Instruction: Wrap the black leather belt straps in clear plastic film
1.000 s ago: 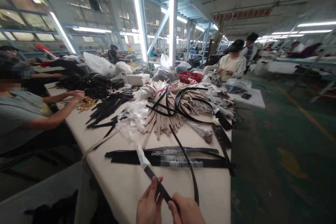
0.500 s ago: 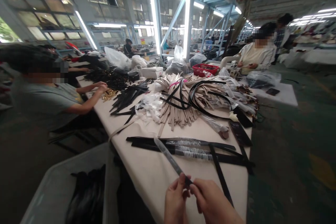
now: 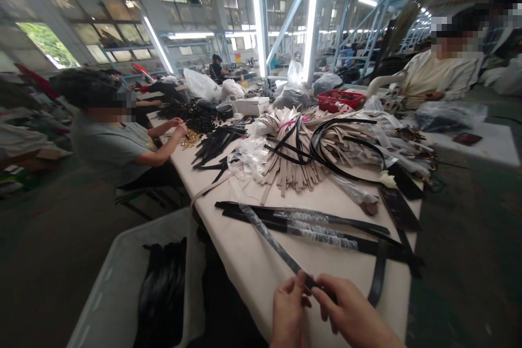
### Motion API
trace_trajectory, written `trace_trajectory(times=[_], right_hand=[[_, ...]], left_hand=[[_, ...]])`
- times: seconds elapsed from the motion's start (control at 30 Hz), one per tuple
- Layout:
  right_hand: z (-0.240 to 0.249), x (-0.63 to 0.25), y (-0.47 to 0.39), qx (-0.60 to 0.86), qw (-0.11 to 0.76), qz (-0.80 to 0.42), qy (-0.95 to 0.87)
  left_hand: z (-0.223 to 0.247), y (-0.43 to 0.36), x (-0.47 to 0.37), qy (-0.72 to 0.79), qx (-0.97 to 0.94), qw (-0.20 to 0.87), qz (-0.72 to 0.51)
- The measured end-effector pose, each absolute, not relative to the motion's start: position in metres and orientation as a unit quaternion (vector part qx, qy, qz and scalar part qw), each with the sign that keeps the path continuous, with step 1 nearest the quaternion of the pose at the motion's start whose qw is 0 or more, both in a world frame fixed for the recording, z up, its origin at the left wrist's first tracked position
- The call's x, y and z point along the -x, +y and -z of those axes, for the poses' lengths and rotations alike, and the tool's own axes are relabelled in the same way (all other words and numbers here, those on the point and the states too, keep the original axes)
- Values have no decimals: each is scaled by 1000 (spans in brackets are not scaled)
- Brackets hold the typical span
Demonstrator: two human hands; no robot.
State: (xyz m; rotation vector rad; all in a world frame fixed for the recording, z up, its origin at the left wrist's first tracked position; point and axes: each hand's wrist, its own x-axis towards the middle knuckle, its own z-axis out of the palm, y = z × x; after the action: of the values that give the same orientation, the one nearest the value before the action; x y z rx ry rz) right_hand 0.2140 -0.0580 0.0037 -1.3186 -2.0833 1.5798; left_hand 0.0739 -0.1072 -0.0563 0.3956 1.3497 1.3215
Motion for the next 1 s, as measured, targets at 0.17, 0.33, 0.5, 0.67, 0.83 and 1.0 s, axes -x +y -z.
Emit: trace_trajectory(times=[0.17, 0.33, 0.5, 0.67, 0.83, 1.0], right_hand=[[-6, -246, -52, 467, 79, -533, -701], [-27, -250, -41, 443, 94, -541, -709], [-22, -266, -33, 447, 33, -558, -698], [1, -248, -33, 464, 10, -581, -668], [0, -242, -29, 440, 55, -549, -708], [1, -252, -24, 486, 3, -530, -695]], left_hand=[[22, -117, -31, 673, -509, 304, -443], [1, -66, 1, 554, -780, 119, -264], [17, -18, 11, 547, -806, 159, -160], [40, -29, -17, 531, -815, 170, -159], [43, -36, -21, 545, -808, 159, -160], [45, -36, -20, 581, -794, 137, -116]])
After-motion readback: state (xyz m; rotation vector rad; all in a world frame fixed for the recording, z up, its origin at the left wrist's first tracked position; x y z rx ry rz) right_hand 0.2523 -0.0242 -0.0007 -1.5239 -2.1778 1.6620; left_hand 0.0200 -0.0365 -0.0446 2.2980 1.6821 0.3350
